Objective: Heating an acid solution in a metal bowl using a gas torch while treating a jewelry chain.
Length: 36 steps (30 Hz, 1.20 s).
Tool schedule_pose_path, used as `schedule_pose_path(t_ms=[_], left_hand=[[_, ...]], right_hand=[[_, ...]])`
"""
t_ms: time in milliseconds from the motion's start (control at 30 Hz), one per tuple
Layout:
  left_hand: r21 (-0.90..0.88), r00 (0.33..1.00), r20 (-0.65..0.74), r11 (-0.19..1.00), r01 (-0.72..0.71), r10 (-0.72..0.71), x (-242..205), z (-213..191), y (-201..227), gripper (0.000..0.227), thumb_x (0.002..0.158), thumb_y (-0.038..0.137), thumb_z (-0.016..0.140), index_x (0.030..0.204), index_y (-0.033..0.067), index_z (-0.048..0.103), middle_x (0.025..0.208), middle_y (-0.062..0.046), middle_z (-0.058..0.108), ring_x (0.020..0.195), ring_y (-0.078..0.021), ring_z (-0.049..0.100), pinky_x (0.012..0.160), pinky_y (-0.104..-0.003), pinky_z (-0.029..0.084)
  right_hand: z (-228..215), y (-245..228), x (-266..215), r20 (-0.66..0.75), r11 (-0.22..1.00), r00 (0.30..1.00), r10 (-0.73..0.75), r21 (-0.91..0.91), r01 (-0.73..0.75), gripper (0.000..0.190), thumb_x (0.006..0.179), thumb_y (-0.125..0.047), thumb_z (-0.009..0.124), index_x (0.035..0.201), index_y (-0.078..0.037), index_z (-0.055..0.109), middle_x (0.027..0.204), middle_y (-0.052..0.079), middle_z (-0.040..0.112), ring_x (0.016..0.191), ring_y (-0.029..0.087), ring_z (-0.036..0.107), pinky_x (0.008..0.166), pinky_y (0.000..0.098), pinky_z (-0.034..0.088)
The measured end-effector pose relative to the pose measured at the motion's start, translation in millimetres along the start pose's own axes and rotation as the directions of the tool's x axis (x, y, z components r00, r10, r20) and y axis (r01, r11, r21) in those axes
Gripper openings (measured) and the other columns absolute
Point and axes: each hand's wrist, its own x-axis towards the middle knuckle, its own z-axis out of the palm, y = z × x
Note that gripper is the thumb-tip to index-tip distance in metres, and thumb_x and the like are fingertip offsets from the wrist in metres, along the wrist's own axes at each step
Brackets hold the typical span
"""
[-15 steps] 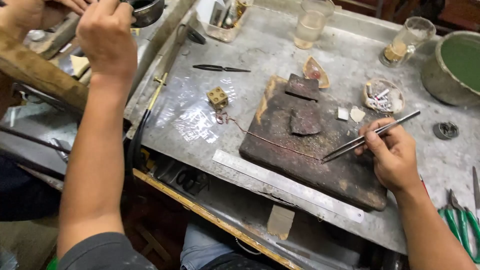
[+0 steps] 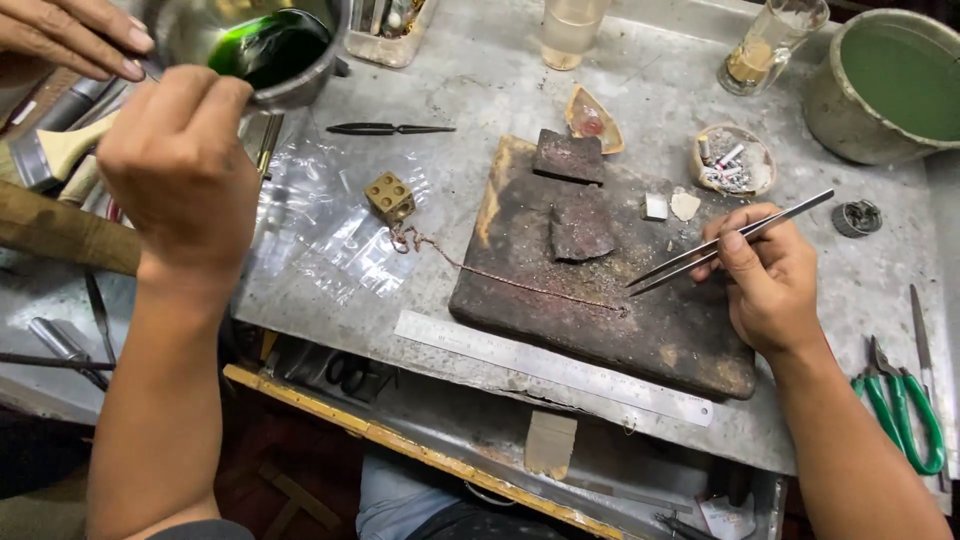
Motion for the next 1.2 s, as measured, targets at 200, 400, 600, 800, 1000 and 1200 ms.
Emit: schedule_pose_path(t_ms=[200,400,600,800,1000,1200], left_hand=[[-0.333,1.000,-0.029,0.943,-0.008,-0.001,11.8,-22.9,42.7,0.020,0.111,0.002,0.068,0.095,0.0046,0.080,0.085,-0.008,0.078,0.057,-0.0138,0.065,0.046,-0.022,0.046],[-0.589,0.990,-0.101,0.796,-0.139,0.098,23.3,-41.7,83.8,0.003,0.099,0.000,0.078,0.096,-0.0020,0.077,0.091,-0.012,0.076,0.063,-0.0165,0.062,0.048,-0.026,0.041],[-0.717,0.969,-0.181,0.652,-0.246,0.167,44.1,-49.5,123.8,0.014,0.101,-0.010,0.061,0.090,-0.0036,0.068,0.091,-0.011,0.065,0.064,-0.0184,0.049,0.050,-0.030,0.037],[-0.745,0.951,-0.247,0.591,-0.309,0.186,50.3,-37.1,156.3,0.018,0.099,-0.009,0.067,0.084,0.0005,0.066,0.090,-0.008,0.063,0.063,-0.0154,0.049,0.051,-0.026,0.043],[-0.789,0.943,-0.259,0.517,-0.332,0.210,41.1,-18.6,165.9,0.013,0.097,-0.011,0.070,0.090,-0.0006,0.070,0.091,-0.009,0.066,0.065,-0.0163,0.051,0.052,-0.027,0.042],[-0.828,0.953,-0.236,0.474,-0.299,0.189,36.8,-16.6,165.8,0.006,0.100,-0.007,0.072,0.098,-0.0006,0.073,0.102,-0.010,0.070,0.066,-0.0182,0.051,0.051,-0.029,0.039]], right_hand=[[-5.4,8.4,-1.5,-0.031,0.998,0.999,0.036,0.051,-0.035,0.016,0.107,-0.017,0.057,0.112,-0.004,0.051,0.102,0.015,0.058,0.070,0.023,0.063,0.069,0.0293,0.057],[-6.4,11.0,1.4,-0.027,0.996,0.999,0.030,0.084,-0.028,0.017,0.104,-0.019,0.060,0.111,-0.005,0.052,0.100,0.014,0.060,0.069,0.021,0.063,0.067,0.0273,0.057],[-2.1,4.9,4.1,-0.012,0.994,1.000,0.012,0.112,-0.011,0.018,0.104,-0.020,0.061,0.108,-0.005,0.051,0.095,0.015,0.058,0.070,0.022,0.062,0.064,0.0277,0.056],[-1.9,0.3,3.8,-0.039,0.989,0.998,0.045,0.142,-0.039,0.017,0.105,-0.021,0.061,0.108,-0.006,0.053,0.099,0.014,0.058,0.071,0.022,0.063,0.063,0.0278,0.057],[-2.1,-0.9,2.8,-0.026,0.988,0.999,0.043,0.149,-0.039,0.017,0.105,-0.021,0.060,0.110,-0.006,0.053,0.099,0.014,0.058,0.073,0.020,0.061,0.064,0.0270,0.059],[-1.9,-1.2,2.4,-0.023,0.988,0.998,0.051,0.148,-0.047,0.018,0.105,-0.022,0.060,0.110,-0.007,0.052,0.099,0.014,0.058,0.074,0.021,0.061,0.063,0.0280,0.058]])
